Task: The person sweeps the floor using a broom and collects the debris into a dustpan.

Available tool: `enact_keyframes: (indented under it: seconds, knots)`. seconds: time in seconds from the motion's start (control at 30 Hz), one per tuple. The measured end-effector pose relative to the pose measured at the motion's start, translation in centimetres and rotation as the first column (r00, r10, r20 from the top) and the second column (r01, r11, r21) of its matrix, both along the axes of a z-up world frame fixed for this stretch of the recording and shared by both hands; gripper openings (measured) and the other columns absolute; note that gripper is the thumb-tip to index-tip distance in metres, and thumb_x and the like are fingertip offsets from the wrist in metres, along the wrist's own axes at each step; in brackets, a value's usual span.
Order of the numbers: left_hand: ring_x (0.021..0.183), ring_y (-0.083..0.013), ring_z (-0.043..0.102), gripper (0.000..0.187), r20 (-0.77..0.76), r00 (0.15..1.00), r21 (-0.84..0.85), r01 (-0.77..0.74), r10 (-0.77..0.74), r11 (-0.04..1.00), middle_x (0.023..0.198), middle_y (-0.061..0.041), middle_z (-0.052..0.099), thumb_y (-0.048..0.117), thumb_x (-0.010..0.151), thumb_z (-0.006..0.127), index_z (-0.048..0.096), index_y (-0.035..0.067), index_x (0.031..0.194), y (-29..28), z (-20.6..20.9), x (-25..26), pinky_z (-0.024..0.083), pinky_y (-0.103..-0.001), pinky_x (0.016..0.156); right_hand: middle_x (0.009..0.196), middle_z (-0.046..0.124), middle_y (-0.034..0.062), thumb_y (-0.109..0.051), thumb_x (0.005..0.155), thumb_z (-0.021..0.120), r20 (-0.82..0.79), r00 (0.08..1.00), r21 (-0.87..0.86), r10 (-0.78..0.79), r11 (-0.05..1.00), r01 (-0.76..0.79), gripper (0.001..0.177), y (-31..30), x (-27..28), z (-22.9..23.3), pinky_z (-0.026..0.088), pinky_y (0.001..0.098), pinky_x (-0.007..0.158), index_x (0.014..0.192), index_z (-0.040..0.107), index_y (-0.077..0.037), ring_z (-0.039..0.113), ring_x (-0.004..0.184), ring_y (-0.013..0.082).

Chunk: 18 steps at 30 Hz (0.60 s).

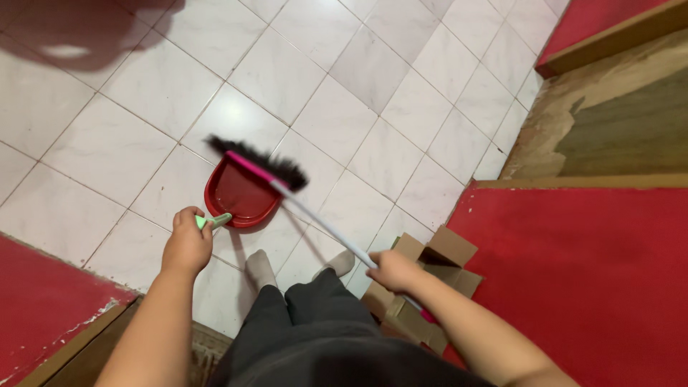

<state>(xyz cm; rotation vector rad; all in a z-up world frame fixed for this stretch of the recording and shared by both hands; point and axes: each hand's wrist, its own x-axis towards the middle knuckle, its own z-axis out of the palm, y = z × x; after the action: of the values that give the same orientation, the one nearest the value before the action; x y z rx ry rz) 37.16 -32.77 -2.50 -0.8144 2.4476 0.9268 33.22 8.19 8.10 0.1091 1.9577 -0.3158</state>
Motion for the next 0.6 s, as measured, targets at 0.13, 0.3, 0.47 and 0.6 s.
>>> enact_keyframes:
  seconds: [0.13,0.3,0.47,0.6]
  knots:
    - [0.104,-0.0441,0.065,0.037,-0.082,0.994,-0.016,0.075,-0.076,0.997,0.14,-0.017,0.053,0.027,0.099,0.062,0.051,0.01,0.13,0.0,-0.4,0.6,0.052,-0.053,0.086,0.065,0.065,0.0023,-0.028,0.093,0.069,0.045,0.977,-0.056,-0.207,0.976,0.209,0.037,3.3,3.2,5.8,0.051,0.033,0.045,0.126,0.07,-0.01,0.062,0.049,0.0129]
    - [0.105,-0.042,0.064,0.038,-0.102,0.953,-0.044,0.283,-0.286,0.958,0.136,-0.019,0.056,0.027,0.096,0.063,0.053,0.01,0.128,-0.2,0.8,0.1,0.052,-0.052,0.086,0.061,0.064,0.0047,-0.027,0.09,0.07,-0.125,0.844,-0.056,-0.521,0.853,0.519,0.039,9.1,7.9,5.5,0.048,0.032,0.043,0.127,0.071,-0.016,0.058,0.047,0.0149]
    - [0.1,-0.0414,0.066,0.037,0.006,0.867,0.005,0.499,-0.499,0.867,0.139,-0.015,0.058,0.03,0.098,0.062,0.053,0.011,0.129,0.5,2.9,-2.2,0.053,-0.051,0.086,0.063,0.063,0.0083,-0.027,0.092,0.068,-0.315,0.695,-0.041,-0.646,0.741,0.671,0.039,14.2,11.0,0.8,0.049,0.0367,0.046,0.128,0.069,-0.011,0.057,0.047,0.0183]
    - [0.105,-0.0407,0.065,0.041,-0.054,0.778,0.013,0.627,-0.626,0.779,0.135,-0.017,0.06,0.03,0.095,0.064,0.053,0.01,0.13,2.7,2.2,-3.6,0.053,-0.049,0.089,0.067,0.07,0.0152,-0.025,0.093,0.067,-0.385,0.746,0.078,-0.544,0.786,0.613,0.034,16.0,11.4,-6.2,0.055,0.0394,0.056,0.11,0.075,0.003,0.07,0.056,0.0266]
